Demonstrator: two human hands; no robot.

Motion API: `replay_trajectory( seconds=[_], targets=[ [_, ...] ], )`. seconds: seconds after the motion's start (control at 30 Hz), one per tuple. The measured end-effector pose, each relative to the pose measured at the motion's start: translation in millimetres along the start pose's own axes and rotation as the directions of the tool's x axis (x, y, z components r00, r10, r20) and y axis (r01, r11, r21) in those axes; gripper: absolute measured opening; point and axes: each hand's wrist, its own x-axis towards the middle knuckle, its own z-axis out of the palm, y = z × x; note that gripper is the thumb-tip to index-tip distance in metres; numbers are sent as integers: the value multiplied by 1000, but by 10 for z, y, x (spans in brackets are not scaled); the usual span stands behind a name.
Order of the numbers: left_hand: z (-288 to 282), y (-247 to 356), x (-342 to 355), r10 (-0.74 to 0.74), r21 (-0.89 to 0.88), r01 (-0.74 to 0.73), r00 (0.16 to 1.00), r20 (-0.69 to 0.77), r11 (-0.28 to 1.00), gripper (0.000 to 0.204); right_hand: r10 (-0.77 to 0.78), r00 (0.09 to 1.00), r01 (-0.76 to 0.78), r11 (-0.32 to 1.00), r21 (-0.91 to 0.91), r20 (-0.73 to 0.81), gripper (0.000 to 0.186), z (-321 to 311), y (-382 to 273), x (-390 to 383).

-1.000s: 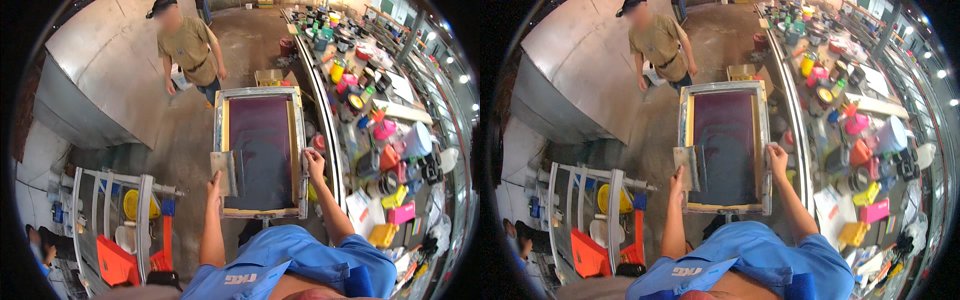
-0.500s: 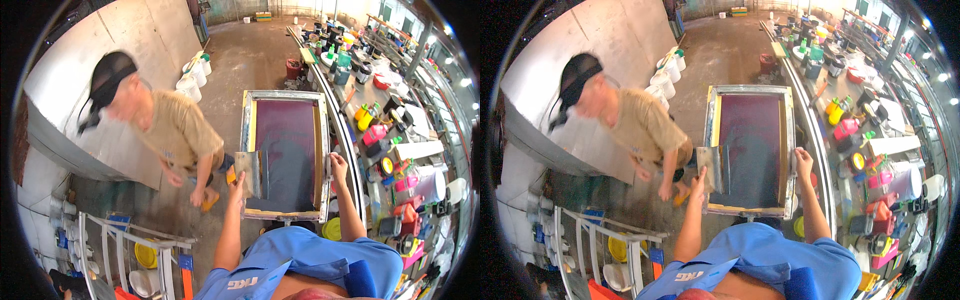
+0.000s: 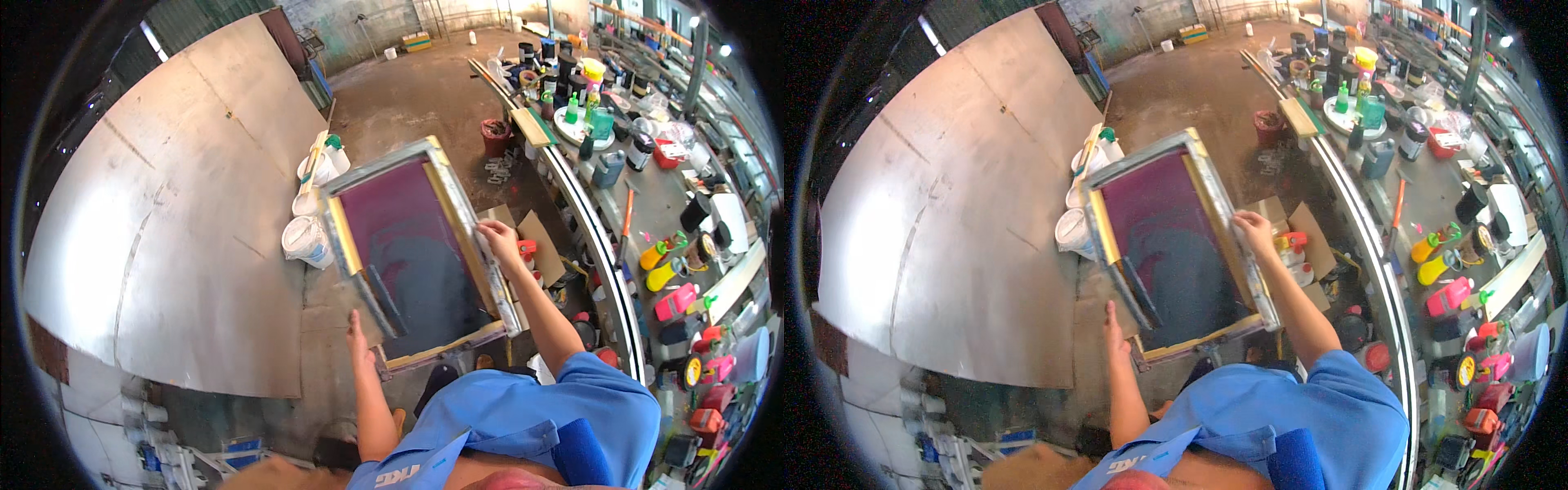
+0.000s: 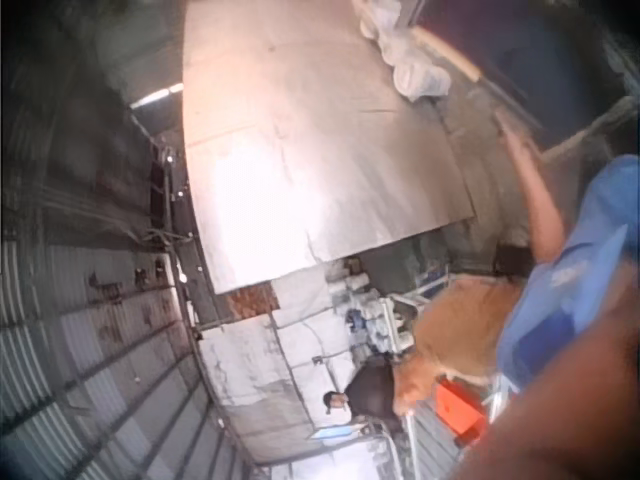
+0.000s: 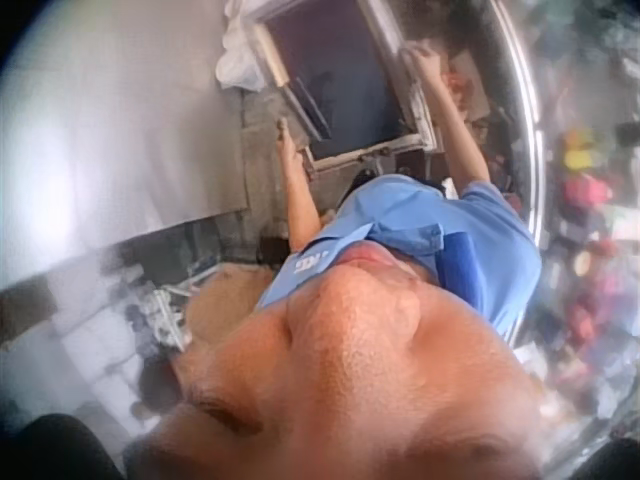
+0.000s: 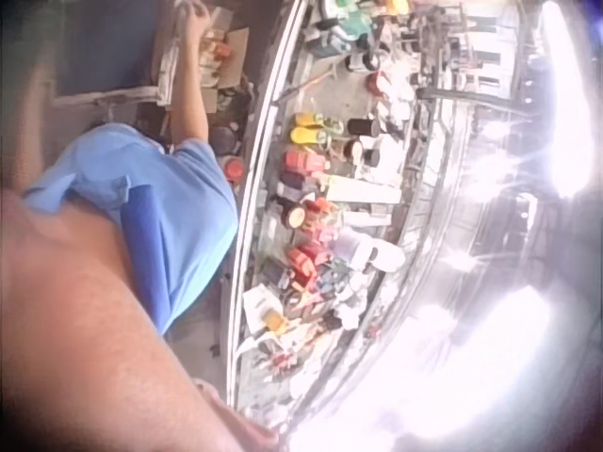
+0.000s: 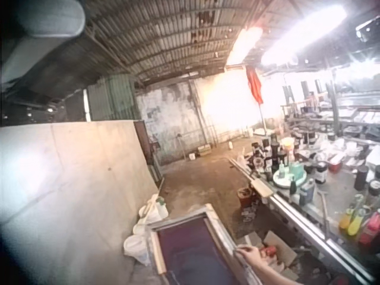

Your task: The person uses a squeegee to spread dark ink across a screen printing frame placed over a garment on a conveyor. The person repeatedly pulls the squeegee across the screen to apply ink, then lifts the frame and moves to the next garment to repeat the process.

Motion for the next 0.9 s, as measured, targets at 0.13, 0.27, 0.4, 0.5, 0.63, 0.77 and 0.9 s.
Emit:
replay_trajectory(
  seconds=[0.13, 0.27, 0.4, 0.5, 0.63, 0.77, 0.9],
  targets=[
    [-215, 362, 759, 21, -58, -23, 999, -37, 998, 88, 58, 987, -65, 997, 41, 148, 20, 925, 163, 556],
    [-248, 318, 1434, 10, -76, -22, 988, -156, 997, 92, 73, 972, -84, 996, 42, 221, 21, 1765, 767, 1259],
    [-136, 628, 2203, 5, -24, -8, 989, -146, 1000, 95, 114, 942, -114, 993, -19, 316, 23, 2593, 823, 1939],
    [68, 1049, 2860, 34, 111, -10, 975, -218, 994, 98, 162, 923, -128, 985, -119, 350, 22, 3132, 731, 2543],
    [248, 1291, 3835, -151, 131, 186, 958, -244, 974, 96, 166, 894, -121, 984, -133, 417, 21, 3335, 876, 3359],
    [889, 1615, 4689, -49, 311, 74, 995, -85, 947, 93, 95, 967, -40, 973, -229, 236, 21, 3241, 1177, 4079],
    [1665, 1790, 5599, -90, 236, 93, 996, -21, 967, 89, 188, 977, -167, 968, -185, 101, 21, 3119, 1302, 4743]
  ],
)
